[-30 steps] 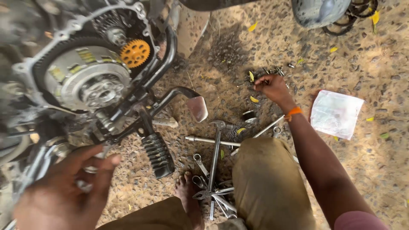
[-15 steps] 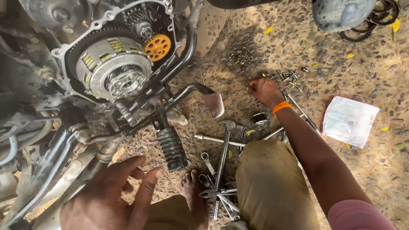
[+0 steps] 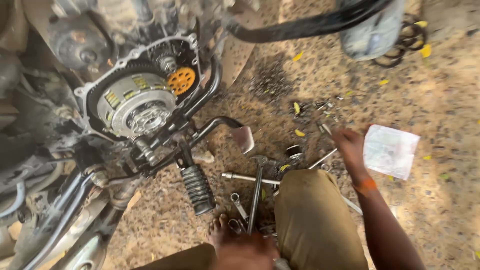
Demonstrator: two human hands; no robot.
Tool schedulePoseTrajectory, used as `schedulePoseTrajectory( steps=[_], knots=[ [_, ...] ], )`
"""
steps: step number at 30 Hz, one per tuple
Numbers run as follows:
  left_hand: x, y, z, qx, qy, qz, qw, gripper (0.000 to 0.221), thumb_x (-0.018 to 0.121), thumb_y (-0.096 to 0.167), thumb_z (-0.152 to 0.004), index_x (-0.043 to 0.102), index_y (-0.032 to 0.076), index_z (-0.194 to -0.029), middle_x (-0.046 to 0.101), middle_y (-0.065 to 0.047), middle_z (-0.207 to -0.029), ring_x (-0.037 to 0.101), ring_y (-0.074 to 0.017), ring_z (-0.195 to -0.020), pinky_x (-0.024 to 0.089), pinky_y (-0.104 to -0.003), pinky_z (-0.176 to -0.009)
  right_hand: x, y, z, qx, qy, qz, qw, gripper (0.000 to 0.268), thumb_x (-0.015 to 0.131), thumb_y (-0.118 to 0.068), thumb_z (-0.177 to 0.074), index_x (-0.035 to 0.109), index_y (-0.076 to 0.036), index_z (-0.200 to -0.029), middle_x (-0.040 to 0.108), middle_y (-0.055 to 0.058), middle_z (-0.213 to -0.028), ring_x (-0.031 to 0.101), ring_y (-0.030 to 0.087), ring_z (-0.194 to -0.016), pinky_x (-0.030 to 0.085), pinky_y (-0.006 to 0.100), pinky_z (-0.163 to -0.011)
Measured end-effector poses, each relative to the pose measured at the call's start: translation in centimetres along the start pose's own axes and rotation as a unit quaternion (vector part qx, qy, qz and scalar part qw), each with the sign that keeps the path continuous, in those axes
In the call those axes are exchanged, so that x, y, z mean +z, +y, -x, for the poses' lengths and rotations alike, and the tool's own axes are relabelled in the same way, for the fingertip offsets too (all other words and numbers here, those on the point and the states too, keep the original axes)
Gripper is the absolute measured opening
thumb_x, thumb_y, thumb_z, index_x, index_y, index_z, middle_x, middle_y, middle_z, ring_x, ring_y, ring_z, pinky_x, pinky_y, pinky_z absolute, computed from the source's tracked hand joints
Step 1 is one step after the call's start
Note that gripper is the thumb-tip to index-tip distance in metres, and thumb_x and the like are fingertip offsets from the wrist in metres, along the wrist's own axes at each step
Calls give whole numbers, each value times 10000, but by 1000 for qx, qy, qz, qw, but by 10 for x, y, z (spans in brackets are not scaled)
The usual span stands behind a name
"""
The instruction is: Repairing the clutch assembly and engine components of a motorcycle.
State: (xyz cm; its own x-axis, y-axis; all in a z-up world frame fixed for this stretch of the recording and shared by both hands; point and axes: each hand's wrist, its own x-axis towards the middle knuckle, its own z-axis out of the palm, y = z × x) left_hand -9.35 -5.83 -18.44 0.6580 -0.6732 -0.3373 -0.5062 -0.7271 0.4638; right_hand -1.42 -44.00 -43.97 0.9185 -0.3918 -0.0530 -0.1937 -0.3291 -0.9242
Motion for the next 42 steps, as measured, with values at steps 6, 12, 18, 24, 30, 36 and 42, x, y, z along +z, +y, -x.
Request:
schedulePoseTrajectory(
  steps=[6, 12, 18, 24, 30, 36, 42],
  knots=[
    [119, 27, 6, 78, 52, -143, 985, 160, 634, 246, -882, 685, 94, -878, 621, -90, -596, 665, -235, -525, 519, -440, -463, -128, 50, 153, 203, 31, -480, 853, 193, 532, -13, -933, 535, 4, -1126, 608, 133, -1140, 642, 196, -1043, 559, 302, -904],
    [59, 42, 18, 163, -64, 53, 983, 373, 637, 132, -987, 590, -75, -1294, 633, -227, -708, 693, -389, -707, 565, -511, -613, -164, 25, 179, 329, 152, -523, 771, 289, 441, -280, -1067, 549, -43, -943, 634, 130, -985, 615, 206, -805, 559, 295, -684],
    [-54, 100, 70, 95, -30, 262, 960, 301, 471, 127, -1090, 514, -16, -1351, 639, -263, -1114, 689, -370, -824, 570, -477, -730, -114, -222, 169, 101, 51, -543, 832, 140, 551, -95, -1167, 610, 14, -1231, 661, 102, -1120, 651, 184, -970, 551, 261, -862],
    [-7, 61, 67, 73, 311, 700, 639, 326, 540, 102, -1024, 526, -22, -1325, 644, -155, -1258, 606, -270, -1173, 514, -369, -1017, 51, -354, 277, -138, -92, -420, 892, 193, 590, -80, -1072, 569, 13, -1240, 625, 197, -1302, 603, 271, -1187, 487, 395, -1104],
    [55, 28, 60, 76, 278, 879, 380, 625, 362, 470, -1007, 414, 131, -1529, 550, -88, -1517, 559, -244, -1375, 480, -370, -1131, 104, -369, 293, -266, -118, 69, 954, 651, 341, -398, -1053, 326, -12, -1576, 285, 260, -1680, 206, 362, -1571, 118, 486, -1252],
    [52, 18, 56, 251, 335, 792, 445, 825, 407, 575, -1024, 267, 50, -1644, 382, -198, -1627, 353, -388, -1478, 294, -510, -1218, 113, -379, 310, -269, -150, 229, 923, 799, 283, -521, -1035, 213, 57, -1580, 143, 274, -1654, 71, 415, -1554, 80, 509, -1227],
    [-6, 39, 91, 107, 269, 834, 471, 950, 389, 720, -974, 252, 32, -1616, 311, -193, -1684, 316, -363, -1557, 306, -477, -1279, 109, -416, 309, -315, -96, 303, 894, 861, 235, -605, -1057, 211, 145, -1481, 55, 318, -1697, 57, 408, -1586, 40, 513, -1268]
  ],
)
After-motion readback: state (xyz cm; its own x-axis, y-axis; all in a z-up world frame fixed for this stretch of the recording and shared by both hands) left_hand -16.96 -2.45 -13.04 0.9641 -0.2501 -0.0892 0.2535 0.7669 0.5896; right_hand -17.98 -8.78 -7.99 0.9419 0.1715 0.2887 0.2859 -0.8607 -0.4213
